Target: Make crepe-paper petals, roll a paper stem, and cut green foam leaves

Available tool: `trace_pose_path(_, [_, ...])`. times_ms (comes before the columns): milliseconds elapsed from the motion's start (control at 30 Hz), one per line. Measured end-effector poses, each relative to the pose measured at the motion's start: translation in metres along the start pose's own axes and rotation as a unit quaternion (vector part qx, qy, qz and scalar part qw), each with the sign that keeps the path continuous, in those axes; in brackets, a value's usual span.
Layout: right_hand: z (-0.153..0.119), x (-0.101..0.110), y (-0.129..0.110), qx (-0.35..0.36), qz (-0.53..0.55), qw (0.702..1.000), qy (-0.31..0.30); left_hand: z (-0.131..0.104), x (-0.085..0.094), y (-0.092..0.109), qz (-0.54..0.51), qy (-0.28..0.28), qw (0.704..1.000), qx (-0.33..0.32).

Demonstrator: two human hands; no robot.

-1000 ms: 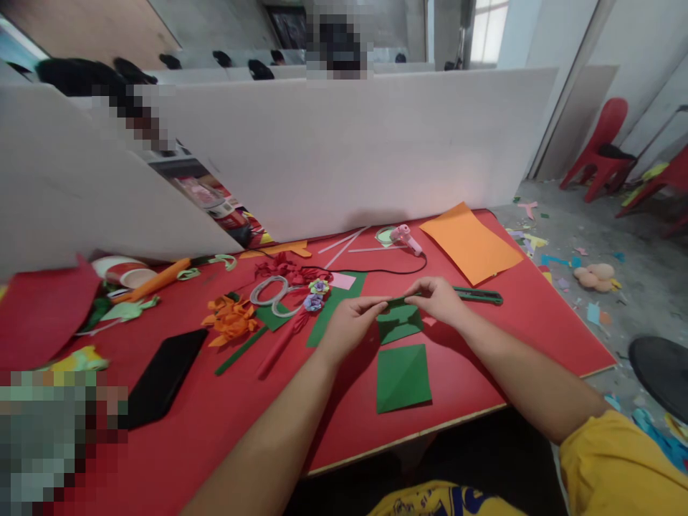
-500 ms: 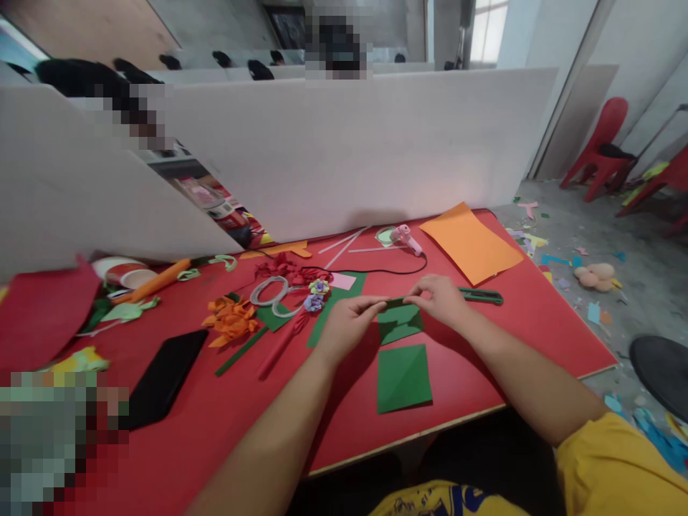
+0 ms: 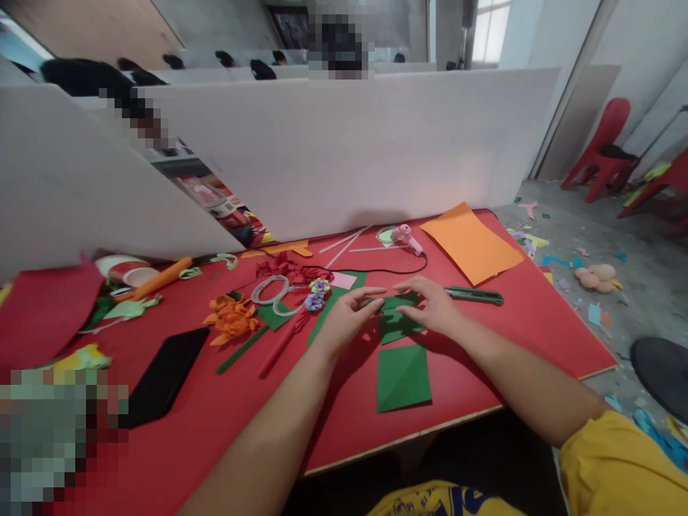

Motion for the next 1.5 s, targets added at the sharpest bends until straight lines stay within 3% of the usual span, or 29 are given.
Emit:
trace_pose_path(200, [0.003, 0.005, -0.005, 0.032, -0.028, 0.999, -0.010, -0.003, -0.010, 0.006, 0.091, -0.025, 0.993, -0.070])
trace_pose_path(433, [0.002, 0.005, -0.002, 0.006, -0.046, 0.999, -0.017, -0.005, -0.011, 0.004, 0.158, -0.056, 0.983, -0.073])
trace_pose_path(700, [0.003, 0.002, 0.002, 0.015, -0.043, 0.998, -0.044, -0.011, -0.021, 0.019, 0.331, -0.107, 0.928, -0.133])
trace_pose_path(900, [0.001, -0.003, 0.010, -0.018, -0.050, 0.997, -0.061, -0.011, -0.023, 0.017, 0.353, -0.099, 0.918, -0.150])
trace_pose_path(1133, [0.002, -0.010, 0.024, -0.084, 0.028, 0.993, -0.081, -0.009, -0.021, 0.014, 0.338, -0.105, 0.926, -0.134])
trace_pose_path(1367, [0.001, -0.004, 0.013, -0.051, -0.033, 0.995, -0.074, -0.010, -0.022, 0.015, 0.368, -0.104, 0.913, -0.144])
trace_pose_path(1500, [0.001, -0.005, 0.018, -0.079, -0.010, 0.994, -0.076, -0.010, -0.023, 0.016, 0.362, -0.116, 0.914, -0.140])
Point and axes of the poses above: each hand's wrist, its own z-axis towards the middle knuckle, its own x-axis out of the back of the hand, y = z × x, the point moved 8 cm from there along z, towards the middle knuckle, and after that the axes turned 14 degrees about -z, right-handed, at the moved point
